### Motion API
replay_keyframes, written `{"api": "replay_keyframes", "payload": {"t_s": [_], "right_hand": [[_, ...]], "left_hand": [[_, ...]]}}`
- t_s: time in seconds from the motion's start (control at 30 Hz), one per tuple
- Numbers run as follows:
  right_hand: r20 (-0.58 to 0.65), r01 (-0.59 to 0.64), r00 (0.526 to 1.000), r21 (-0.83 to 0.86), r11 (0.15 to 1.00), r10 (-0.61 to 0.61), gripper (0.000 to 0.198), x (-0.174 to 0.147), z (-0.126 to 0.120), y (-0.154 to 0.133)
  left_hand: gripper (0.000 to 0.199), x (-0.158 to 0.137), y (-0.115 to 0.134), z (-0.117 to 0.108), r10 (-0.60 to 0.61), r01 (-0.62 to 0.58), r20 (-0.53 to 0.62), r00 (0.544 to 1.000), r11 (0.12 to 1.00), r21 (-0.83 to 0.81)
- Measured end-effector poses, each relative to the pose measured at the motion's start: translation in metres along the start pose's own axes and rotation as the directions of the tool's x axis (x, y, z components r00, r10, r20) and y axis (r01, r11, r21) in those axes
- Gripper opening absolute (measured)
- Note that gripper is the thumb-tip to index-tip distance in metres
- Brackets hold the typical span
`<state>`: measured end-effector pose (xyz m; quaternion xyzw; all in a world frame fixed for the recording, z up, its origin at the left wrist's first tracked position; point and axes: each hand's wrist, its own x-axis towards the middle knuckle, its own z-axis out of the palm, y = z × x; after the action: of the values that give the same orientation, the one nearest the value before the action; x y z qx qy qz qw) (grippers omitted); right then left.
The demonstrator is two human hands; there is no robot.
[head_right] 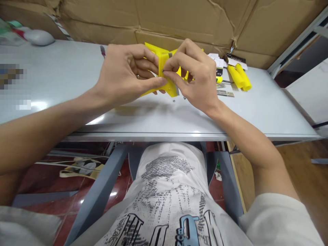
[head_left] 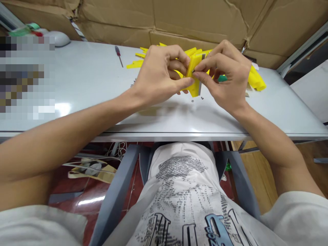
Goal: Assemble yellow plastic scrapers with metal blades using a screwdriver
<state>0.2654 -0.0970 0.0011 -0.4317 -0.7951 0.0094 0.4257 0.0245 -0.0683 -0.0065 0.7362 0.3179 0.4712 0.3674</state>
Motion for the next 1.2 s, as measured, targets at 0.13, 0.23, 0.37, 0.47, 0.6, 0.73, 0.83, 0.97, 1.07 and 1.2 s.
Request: {"api": "replay_keyframes", "payload": {"t_s": [0.13, 0.23, 0.37, 0.47, 0.6, 0.73, 0.83, 0.97, 1.07, 1.2], "right_hand": [[-0.006, -0.012, 1.0, -0.016, 1.0, 0.012, 0.036, -0.001, 0.002, 0.0], [0.066, -0.087, 0.994, -0.079, 0.993, 0.092, 0.032, 0.0, -0.002, -0.003], [0.089, -0.128, 0.986, -0.106, 0.986, 0.137, 0.026, 0.001, -0.006, -0.006], [0.016, -0.038, 0.999, -0.037, 0.999, 0.039, 0.019, 0.001, -0.002, -0.004], [-0.022, -0.022, 0.999, 0.127, 0.992, 0.025, 0.025, 0.001, 0.009, 0.012], [0.07, -0.059, 0.997, 0.4, 0.915, 0.034, 0.075, 0.004, 0.027, 0.042], [0.084, -0.041, 0.996, 0.514, 0.857, -0.003, 0.081, 0.005, 0.042, 0.056], [0.149, -0.067, 0.989, 0.543, 0.837, -0.018, 0.069, 0.01, 0.037, 0.06], [0.337, -0.108, 0.941, 0.415, 0.904, -0.042, 0.055, 0.021, 0.0, 0.073], [0.28, -0.033, 0.956, -0.196, 0.98, 0.088, 0.025, 0.037, -0.06, 0.113]], "left_hand": [[0.071, 0.001, -0.003, 0.0, 0.02, -0.019, 0.017, 1.0, 1.0, -0.024], [0.066, 0.001, -0.003, -0.001, -0.003, 0.003, 0.016, 1.0, 1.0, -0.007], [0.058, 0.0, -0.006, -0.003, -0.019, 0.019, 0.042, 0.999, 1.0, 0.009], [0.057, 0.001, -0.011, -0.002, 0.037, -0.037, 0.017, 0.999, 0.999, 0.023], [0.046, 0.001, -0.018, 0.0, 0.131, -0.13, -0.006, 0.991, 0.987, 0.095], [0.026, 0.001, -0.025, -0.002, 0.264, -0.269, 0.059, 0.963, 0.903, 0.335], [0.016, 0.005, -0.031, -0.006, 0.3, -0.32, 0.126, 0.946, 0.785, 0.53], [0.018, 0.013, -0.042, -0.011, 0.306, -0.355, 0.187, 0.933, 0.709, 0.61], [0.015, 0.017, -0.048, -0.013, 0.309, -0.374, 0.213, 0.927, 0.712, 0.594], [0.014, 0.02, -0.049, -0.014, 0.303, -0.374, 0.219, 0.927, 0.756, 0.536]]}}
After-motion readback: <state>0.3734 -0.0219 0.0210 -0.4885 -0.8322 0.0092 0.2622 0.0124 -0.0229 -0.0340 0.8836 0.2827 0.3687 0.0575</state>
